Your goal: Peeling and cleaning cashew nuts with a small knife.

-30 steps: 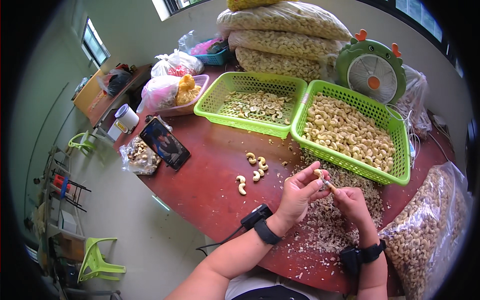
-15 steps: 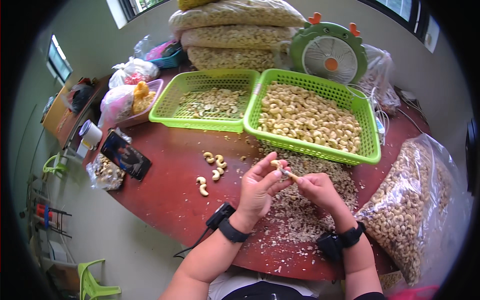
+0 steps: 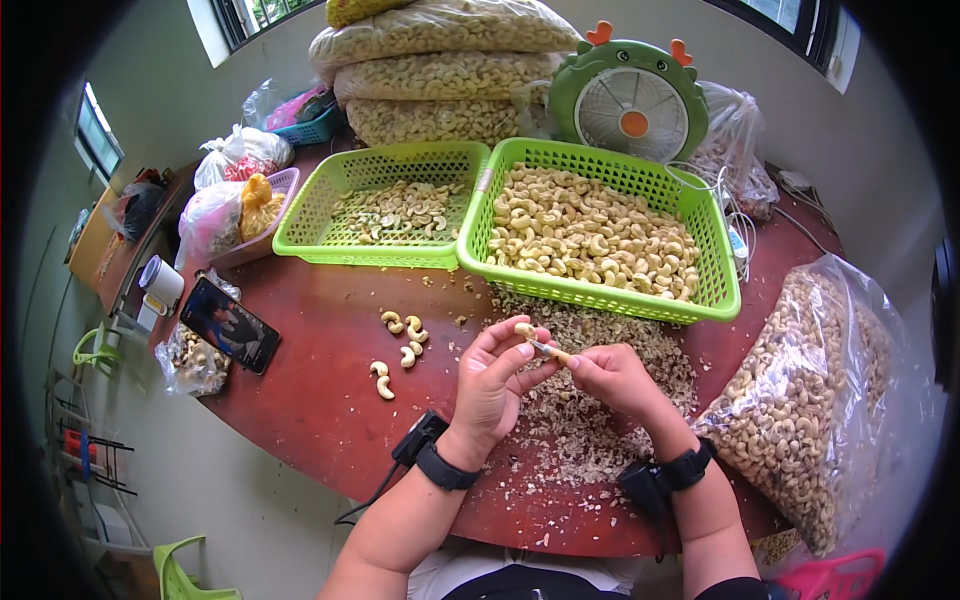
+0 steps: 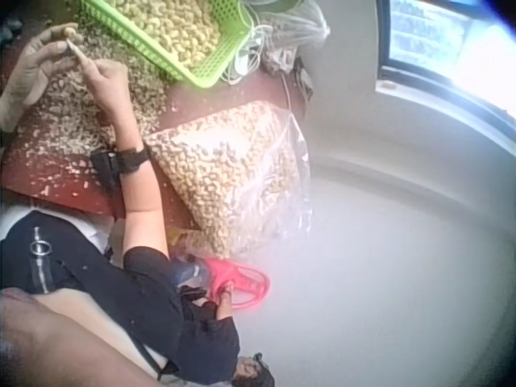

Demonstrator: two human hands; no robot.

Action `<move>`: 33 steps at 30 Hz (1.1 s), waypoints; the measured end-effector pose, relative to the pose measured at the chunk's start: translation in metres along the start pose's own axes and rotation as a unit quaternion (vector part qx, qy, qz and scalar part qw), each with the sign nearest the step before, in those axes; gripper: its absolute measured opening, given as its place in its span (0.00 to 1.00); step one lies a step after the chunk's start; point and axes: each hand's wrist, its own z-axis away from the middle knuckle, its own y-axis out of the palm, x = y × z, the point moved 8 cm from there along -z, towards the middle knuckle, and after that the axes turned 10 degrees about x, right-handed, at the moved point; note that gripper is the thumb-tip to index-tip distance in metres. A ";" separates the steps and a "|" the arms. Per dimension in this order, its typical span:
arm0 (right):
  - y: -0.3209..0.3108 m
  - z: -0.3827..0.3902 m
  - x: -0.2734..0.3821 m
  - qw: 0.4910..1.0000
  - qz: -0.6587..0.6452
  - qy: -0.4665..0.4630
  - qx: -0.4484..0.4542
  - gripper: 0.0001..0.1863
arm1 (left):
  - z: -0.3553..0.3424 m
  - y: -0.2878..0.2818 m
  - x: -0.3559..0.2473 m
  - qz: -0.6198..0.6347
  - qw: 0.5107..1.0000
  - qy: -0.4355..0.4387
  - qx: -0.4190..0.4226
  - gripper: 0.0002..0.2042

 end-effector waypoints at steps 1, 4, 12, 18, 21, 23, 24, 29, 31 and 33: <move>0.000 -0.001 -0.001 1.000 0.001 0.000 0.001 0.19 | 0.000 -0.001 0.001 0.004 1.000 -0.005 0.000 0.15; 0.006 -0.006 0.001 1.000 0.001 -0.007 0.014 0.19 | 0.002 -0.008 0.001 0.017 1.000 -0.010 -0.019 0.15; -0.004 0.002 -0.006 0.999 -0.038 0.014 -0.020 0.18 | -0.001 -0.018 0.010 -0.017 0.999 -0.028 -0.023 0.11; 0.001 -0.001 -0.005 0.999 -0.027 0.018 -0.028 0.18 | 0.003 -0.024 0.009 0.021 0.999 -0.023 -0.043 0.11; 0.000 -0.002 -0.006 0.999 -0.018 0.011 -0.028 0.18 | 0.002 -0.023 0.011 0.018 0.999 -0.023 -0.036 0.11; -0.001 -0.002 -0.007 0.999 -0.016 0.007 -0.029 0.18 | 0.002 -0.017 0.011 0.021 0.999 -0.031 -0.025 0.10; -0.001 -0.002 -0.007 0.999 -0.016 0.002 -0.028 0.18 | 0.002 -0.016 0.009 0.022 0.999 -0.033 -0.024 0.10; -0.001 -0.002 -0.005 0.999 -0.014 0.001 -0.029 0.18 | 0.001 -0.012 0.011 0.018 0.998 -0.057 0.012 0.08; -0.002 -0.001 -0.004 0.999 -0.013 0.002 -0.030 0.18 | 0.000 -0.013 0.012 0.028 0.998 -0.060 0.014 0.08; -0.003 -0.001 -0.003 0.999 -0.011 0.000 -0.034 0.18 | 0.000 -0.013 0.012 0.038 0.997 -0.064 0.017 0.09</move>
